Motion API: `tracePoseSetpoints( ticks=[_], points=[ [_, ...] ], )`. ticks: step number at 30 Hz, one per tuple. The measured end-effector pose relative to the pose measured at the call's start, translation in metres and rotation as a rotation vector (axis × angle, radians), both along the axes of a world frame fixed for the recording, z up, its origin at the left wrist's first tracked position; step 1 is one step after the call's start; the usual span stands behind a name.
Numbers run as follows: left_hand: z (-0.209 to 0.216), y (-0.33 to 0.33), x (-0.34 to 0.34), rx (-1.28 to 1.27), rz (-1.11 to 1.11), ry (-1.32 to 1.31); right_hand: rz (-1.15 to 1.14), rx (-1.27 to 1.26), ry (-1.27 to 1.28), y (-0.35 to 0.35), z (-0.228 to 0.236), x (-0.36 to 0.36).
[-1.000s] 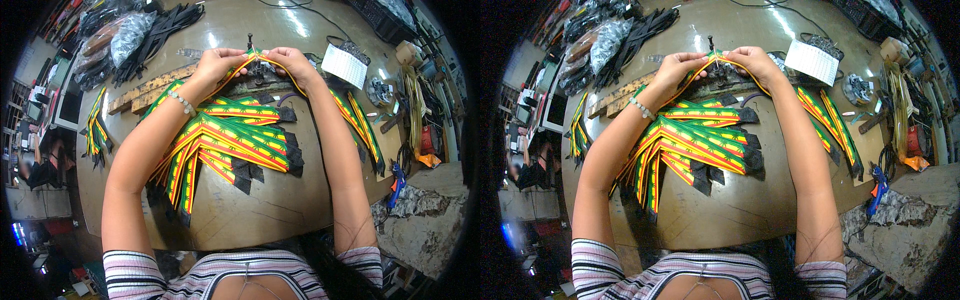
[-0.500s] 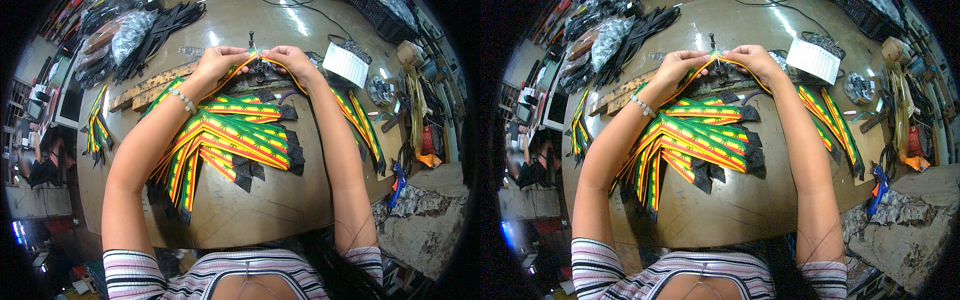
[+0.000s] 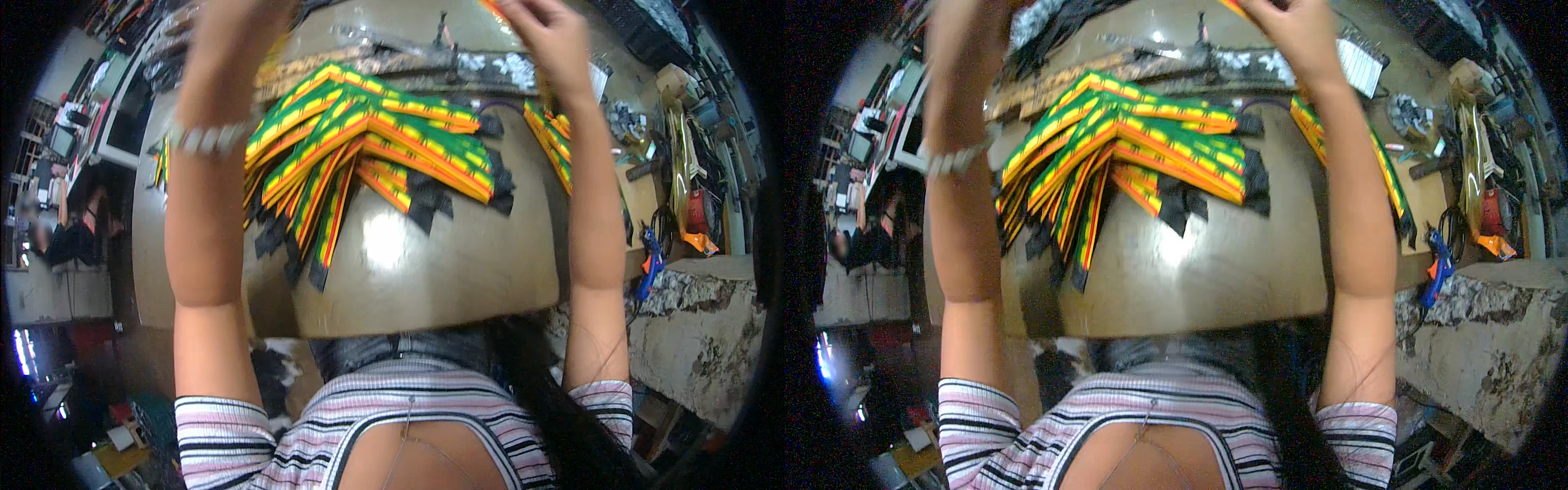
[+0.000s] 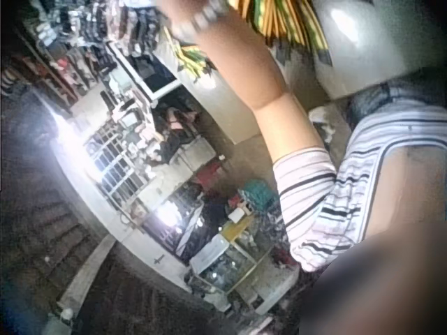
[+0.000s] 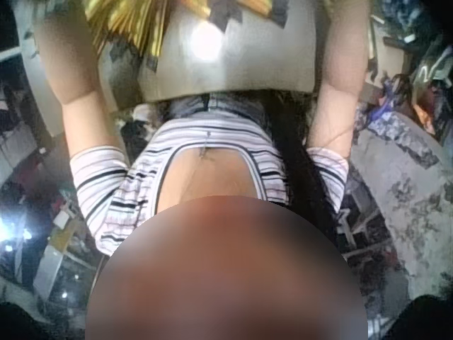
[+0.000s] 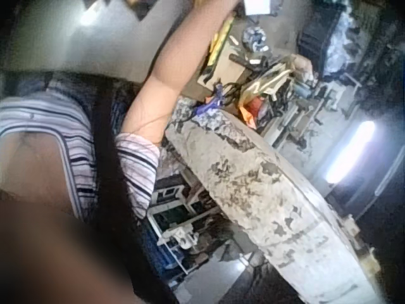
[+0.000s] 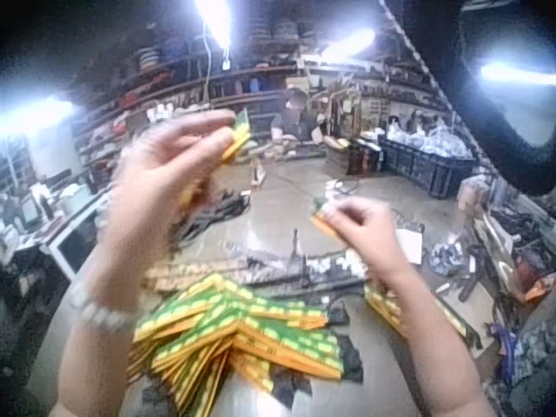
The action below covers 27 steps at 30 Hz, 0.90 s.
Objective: The person repeatedly picks up a green, yellow, and red patterned fabric strip and a black fabric piece, aligns them, and presses them together on a table. The person stacks the assembled pieces into a growing pile.
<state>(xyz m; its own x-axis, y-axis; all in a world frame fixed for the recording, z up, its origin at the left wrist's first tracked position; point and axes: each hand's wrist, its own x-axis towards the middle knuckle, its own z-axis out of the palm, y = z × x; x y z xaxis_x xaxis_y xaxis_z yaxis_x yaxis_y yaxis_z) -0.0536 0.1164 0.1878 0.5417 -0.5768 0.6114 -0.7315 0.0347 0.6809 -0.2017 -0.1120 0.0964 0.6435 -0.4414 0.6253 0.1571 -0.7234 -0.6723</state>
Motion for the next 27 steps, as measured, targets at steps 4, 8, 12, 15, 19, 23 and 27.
tracePoseSetpoints(
  ticks=[4, 8, 12, 15, 19, 23, 27],
  points=[
    [-0.078, 0.092, -0.116, 0.2, 0.176, 0.039, -0.049, -0.037, 0.208, 0.114, -0.005, -0.099],
    [-0.177, 0.124, -0.165, 0.608, 0.063, 0.198, 0.148, 0.196, 0.427, 0.192, -0.09, -0.126],
    [-0.207, 0.13, -0.17, 0.502, 0.137, 0.108, 0.06, 0.21, 0.422, 0.208, -0.128, -0.13],
    [-0.205, 0.13, -0.169, 0.466, 0.12, 0.097, 0.084, 0.156, 0.459, 0.207, -0.125, -0.13],
    [-0.211, 0.13, -0.173, 0.459, 0.148, 0.093, 0.04, 0.157, 0.519, 0.209, -0.123, -0.126],
    [-0.215, 0.131, -0.174, 0.441, 0.163, 0.061, 0.03, 0.07, 0.527, 0.214, -0.127, -0.123],
    [-0.211, 0.129, -0.176, 0.439, 0.191, 0.019, -0.062, -0.337, 0.469, 0.223, -0.127, -0.123]
  ],
)
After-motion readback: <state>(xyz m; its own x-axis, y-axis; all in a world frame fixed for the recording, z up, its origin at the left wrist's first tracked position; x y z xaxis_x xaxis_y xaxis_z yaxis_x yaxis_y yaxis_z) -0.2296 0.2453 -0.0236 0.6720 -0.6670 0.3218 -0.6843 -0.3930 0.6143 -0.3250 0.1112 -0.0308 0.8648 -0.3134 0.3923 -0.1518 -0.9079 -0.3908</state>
